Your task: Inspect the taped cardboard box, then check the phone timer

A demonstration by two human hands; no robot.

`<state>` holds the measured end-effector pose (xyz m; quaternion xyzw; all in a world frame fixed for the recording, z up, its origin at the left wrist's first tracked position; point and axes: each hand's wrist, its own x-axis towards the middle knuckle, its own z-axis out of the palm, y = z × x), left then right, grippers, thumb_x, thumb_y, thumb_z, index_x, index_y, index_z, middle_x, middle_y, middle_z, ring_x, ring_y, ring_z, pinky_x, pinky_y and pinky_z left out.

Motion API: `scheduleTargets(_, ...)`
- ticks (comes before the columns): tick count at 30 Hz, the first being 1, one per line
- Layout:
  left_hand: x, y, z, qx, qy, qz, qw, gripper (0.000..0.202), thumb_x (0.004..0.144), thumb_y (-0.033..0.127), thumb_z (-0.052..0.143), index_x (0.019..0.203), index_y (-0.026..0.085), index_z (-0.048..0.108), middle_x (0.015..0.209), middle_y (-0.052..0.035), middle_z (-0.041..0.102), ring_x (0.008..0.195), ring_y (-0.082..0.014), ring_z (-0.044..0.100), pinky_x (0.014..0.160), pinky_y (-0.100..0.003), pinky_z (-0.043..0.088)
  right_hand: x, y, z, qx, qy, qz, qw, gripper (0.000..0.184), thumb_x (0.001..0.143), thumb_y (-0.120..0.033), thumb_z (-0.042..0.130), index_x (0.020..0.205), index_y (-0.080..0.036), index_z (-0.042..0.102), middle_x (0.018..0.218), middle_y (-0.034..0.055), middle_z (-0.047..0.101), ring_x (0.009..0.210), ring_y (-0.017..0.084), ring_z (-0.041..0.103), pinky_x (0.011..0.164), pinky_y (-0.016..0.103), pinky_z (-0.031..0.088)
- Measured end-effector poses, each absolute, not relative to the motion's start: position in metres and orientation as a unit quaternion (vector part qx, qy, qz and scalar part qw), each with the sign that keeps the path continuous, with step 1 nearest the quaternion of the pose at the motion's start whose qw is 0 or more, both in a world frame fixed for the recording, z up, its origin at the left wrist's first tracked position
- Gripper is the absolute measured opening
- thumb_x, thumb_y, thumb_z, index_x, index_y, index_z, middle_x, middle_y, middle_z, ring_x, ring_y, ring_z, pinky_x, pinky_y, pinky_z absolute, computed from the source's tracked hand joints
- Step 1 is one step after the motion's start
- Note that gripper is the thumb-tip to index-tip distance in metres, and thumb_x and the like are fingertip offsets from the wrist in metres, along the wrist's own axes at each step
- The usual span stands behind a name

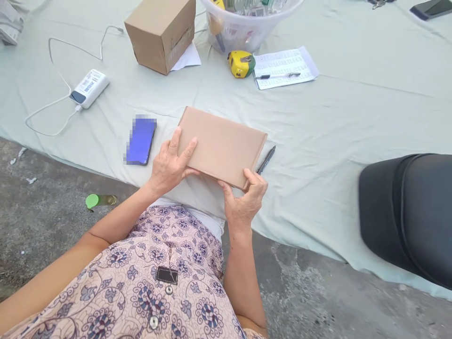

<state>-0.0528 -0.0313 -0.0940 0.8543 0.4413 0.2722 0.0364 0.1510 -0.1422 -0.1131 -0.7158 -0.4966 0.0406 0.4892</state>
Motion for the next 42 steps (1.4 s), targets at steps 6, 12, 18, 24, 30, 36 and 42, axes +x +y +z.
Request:
scheduleTargets(6, -0.054, -0.033, -0.090, 0.848, 0.436, 0.295, 0.066, 0.088, 0.079, 0.081, 0.049, 0.148, 0.026, 0.051, 0.162, -0.0213, 0.037, 0.125, -0.0396, 0.054, 0.091, -0.046, 0.052, 0.144, -0.140, -0.099, -0.719, -0.484, 0.061, 0.496, 0.059, 0.084, -0.066, 0.064, 0.120, -0.021, 0.053, 0.116, 0.0112, 0.056, 0.113, 0.029, 0.060, 0.085, 0.046, 0.057)
scheduleTargets(12, -0.043, -0.036, -0.086, 0.811, 0.482, 0.323, 0.080, 0.087, 0.076, 0.084, 0.053, 0.141, 0.026, 0.058, 0.161, -0.0179, 0.039, 0.126, -0.0388, 0.052, 0.092, -0.045, 0.052, 0.126, -0.120, -0.079, -0.799, -0.452, 0.018, 0.397, 0.081, 0.065, -0.079, 0.073, 0.118, -0.024, 0.047, 0.116, 0.0108, 0.054, 0.116, 0.034, 0.055, 0.093, 0.056, 0.052)
scheduleTargets(18, -0.049, -0.039, -0.086, 0.820, 0.469, 0.319, 0.079, 0.072, 0.089, 0.074, 0.047, 0.143, 0.026, 0.056, 0.159, -0.0182, 0.041, 0.127, -0.0365, 0.055, 0.091, -0.042, 0.053, 0.145, -0.126, -0.080, -0.772, -0.477, 0.055, 0.417, 0.073, 0.071, -0.075, 0.072, 0.118, -0.023, 0.052, 0.115, 0.0096, 0.058, 0.112, 0.031, 0.060, 0.092, 0.050, 0.054)
scheduleTargets(24, -0.059, -0.047, -0.087, 0.793, 0.474, 0.363, 0.123, 0.058, 0.104, 0.052, 0.034, 0.153, 0.021, 0.038, 0.163, -0.0210, 0.032, 0.148, -0.0334, 0.039, 0.106, -0.044, 0.049, 0.159, -0.145, -0.089, -0.721, -0.494, 0.120, 0.472, 0.046, 0.094, -0.054, 0.053, 0.127, -0.022, 0.058, 0.123, 0.0111, 0.064, 0.113, 0.026, 0.065, 0.093, 0.047, 0.056)
scheduleTargets(30, -0.071, -0.054, -0.087, 0.788, 0.450, 0.387, 0.163, 0.076, 0.099, 0.046, 0.048, 0.160, 0.015, 0.014, 0.156, -0.0220, 0.044, 0.146, -0.0309, 0.043, 0.119, -0.049, 0.038, 0.158, -0.161, -0.093, -0.681, -0.468, 0.175, 0.535, 0.054, 0.087, -0.043, 0.064, 0.136, -0.023, 0.053, 0.127, 0.0126, 0.060, 0.109, 0.026, 0.067, 0.092, 0.048, 0.056)
scheduleTargets(36, -0.098, -0.074, -0.083, 0.811, 0.410, 0.382, 0.166, 0.081, 0.091, 0.045, 0.059, 0.158, 0.018, 0.020, 0.148, -0.0206, 0.050, 0.134, -0.0311, 0.052, 0.105, -0.047, 0.052, 0.163, -0.181, -0.088, -0.686, -0.458, 0.210, 0.525, 0.082, 0.077, -0.039, 0.075, 0.150, -0.029, 0.038, 0.102, 0.0040, 0.064, 0.090, 0.022, 0.068, 0.079, 0.044, 0.060)
scheduleTargets(42, -0.124, -0.100, -0.091, 0.805, 0.412, 0.382, 0.190, 0.069, 0.092, 0.039, 0.063, 0.151, 0.022, 0.032, 0.123, -0.0121, 0.063, 0.103, -0.0201, 0.065, 0.080, -0.034, 0.062, 0.172, -0.200, -0.088, -0.746, -0.472, 0.192, 0.428, 0.084, 0.072, -0.060, 0.078, 0.140, -0.019, 0.051, 0.110, 0.0121, 0.067, 0.087, 0.025, 0.069, 0.072, 0.041, 0.060)
